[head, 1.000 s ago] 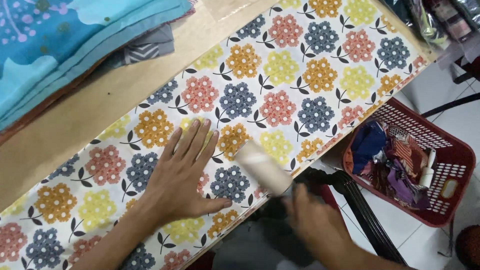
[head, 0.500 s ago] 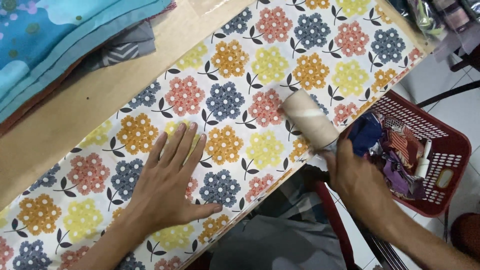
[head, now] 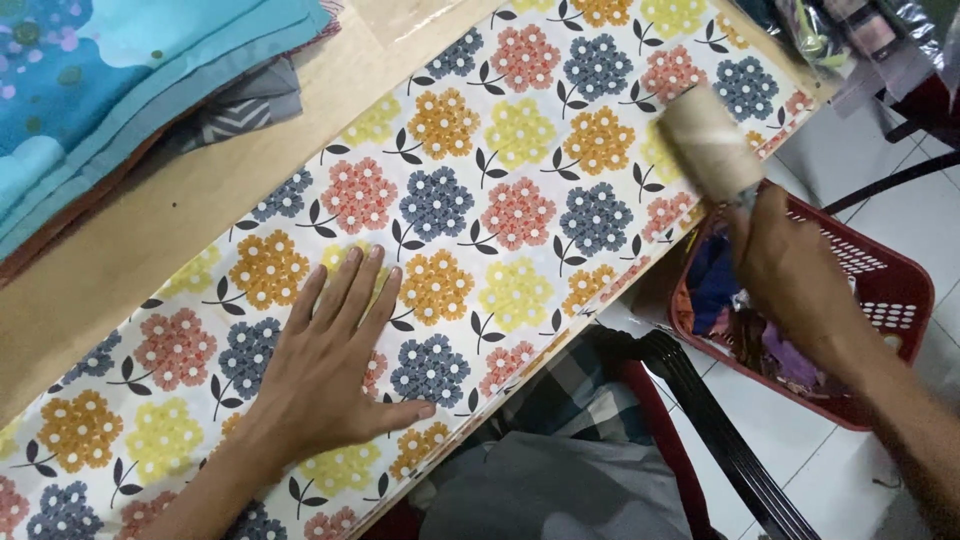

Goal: Using a lint roller to remove debris from a long strip of patterned fabric on a workbench.

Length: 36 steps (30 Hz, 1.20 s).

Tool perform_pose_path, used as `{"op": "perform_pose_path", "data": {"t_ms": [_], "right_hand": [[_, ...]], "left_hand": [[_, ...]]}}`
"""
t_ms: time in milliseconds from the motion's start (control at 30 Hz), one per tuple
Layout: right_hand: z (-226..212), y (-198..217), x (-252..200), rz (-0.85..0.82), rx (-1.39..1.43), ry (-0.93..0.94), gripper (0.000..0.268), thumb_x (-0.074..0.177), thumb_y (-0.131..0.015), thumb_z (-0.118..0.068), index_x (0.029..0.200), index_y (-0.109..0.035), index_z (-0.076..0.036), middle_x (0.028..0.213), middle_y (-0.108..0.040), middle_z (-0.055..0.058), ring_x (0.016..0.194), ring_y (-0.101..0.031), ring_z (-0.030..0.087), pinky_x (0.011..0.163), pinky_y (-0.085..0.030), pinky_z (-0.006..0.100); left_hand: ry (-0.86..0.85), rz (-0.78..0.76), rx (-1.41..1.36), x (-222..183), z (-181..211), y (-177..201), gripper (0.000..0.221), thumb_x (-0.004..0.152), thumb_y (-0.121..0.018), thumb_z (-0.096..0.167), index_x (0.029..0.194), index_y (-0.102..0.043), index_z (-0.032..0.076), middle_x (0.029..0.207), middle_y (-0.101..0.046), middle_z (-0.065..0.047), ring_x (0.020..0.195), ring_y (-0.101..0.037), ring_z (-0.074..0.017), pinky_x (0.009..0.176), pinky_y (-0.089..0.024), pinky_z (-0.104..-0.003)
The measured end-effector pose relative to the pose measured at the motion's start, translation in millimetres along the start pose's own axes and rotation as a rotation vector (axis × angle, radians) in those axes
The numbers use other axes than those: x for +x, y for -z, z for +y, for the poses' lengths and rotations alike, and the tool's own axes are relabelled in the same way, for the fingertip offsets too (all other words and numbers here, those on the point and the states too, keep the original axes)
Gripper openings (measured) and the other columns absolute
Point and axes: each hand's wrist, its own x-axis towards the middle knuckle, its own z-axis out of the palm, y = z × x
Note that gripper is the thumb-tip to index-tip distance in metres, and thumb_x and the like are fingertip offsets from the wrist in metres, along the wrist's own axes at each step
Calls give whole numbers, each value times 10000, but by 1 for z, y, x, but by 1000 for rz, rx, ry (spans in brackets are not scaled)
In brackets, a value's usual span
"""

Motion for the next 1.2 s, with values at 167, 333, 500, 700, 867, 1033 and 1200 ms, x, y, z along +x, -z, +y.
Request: {"op": "perform_pose_path", "data": {"t_ms": [167, 333, 500, 700, 867, 1033, 1200], "right_hand": [[34, 10, 26, 77, -11, -162, 319, 1235, -394, -249, 1245, -430, 68, 754, -641, 346, 499, -598, 490, 388, -475, 587], [54, 17, 34, 92, -36, -346, 410, 1258, -378, -331, 1314, -432, 71, 1023, -579, 487, 787, -613, 658, 562, -472, 692], [23, 22, 8, 187, 146, -151, 329, 1258, -389, -178, 1257, -487, 136, 781, -629, 277, 453, -547, 334, 297, -460, 444], [-50, 32, -31, -76, 236, -63, 303, 1144, -397, -254, 1243, -480, 20, 760, -686, 191, 411, -608, 261, 282, -480, 362], [-99, 12, -27, -123, 122, 137, 273, 1086, -479, -311, 1167, -567, -65, 747, -704, 93, 491, -664, 218, 355, -562, 337], [-136, -11, -15, -224, 124, 192, 337, 1073, -441, -379, 1134, -598, -87, 1142, -662, 153, 729, -680, 247, 561, -639, 361], [-128, -45, -10, 95, -115, 600, 241, 1109, -504, -355, 1031, -439, -136, 854, -499, 66, 611, -431, 185, 433, -371, 369]], "left_hand": [[5, 10, 23, -1, 1, 0, 1320, 789, -264, 1023, 1655, -99, 40, 1751, -26, -202, 1646, 14, -320, 1326, 44, -440], [1, 13, 57, -3, 3, 1, 1345, 785, -337, 1047, 1668, -94, 62, 1751, -29, -188, 1642, 16, -312, 1317, 50, -435], [-10, 18, 80, -5, 3, 0, 1369, 794, -387, 1047, 1669, -43, 52, 1748, 16, -193, 1638, 52, -311, 1309, 77, -436], [-15, 41, 108, -6, 2, -3, 1398, 774, -419, 1071, 1678, -58, 68, 1750, -2, -182, 1636, 28, -307, 1311, 61, -435], [-9, 43, 101, -7, 2, -4, 1369, 804, -373, 1066, 1682, -49, 67, 1749, 6, -187, 1631, 30, -311, 1300, 59, -440], [-11, 83, 303, -10, 0, -10, 1463, 779, -333, 1182, 1694, -44, 77, 1756, 6, -184, 1634, 21, -316, 1312, 51, -440], [-25, 84, 186, -9, 1, -5, 1383, 811, -333, 1099, 1685, -68, 60, 1752, -18, -186, 1634, 3, -310, 1318, 52, -454]]}}
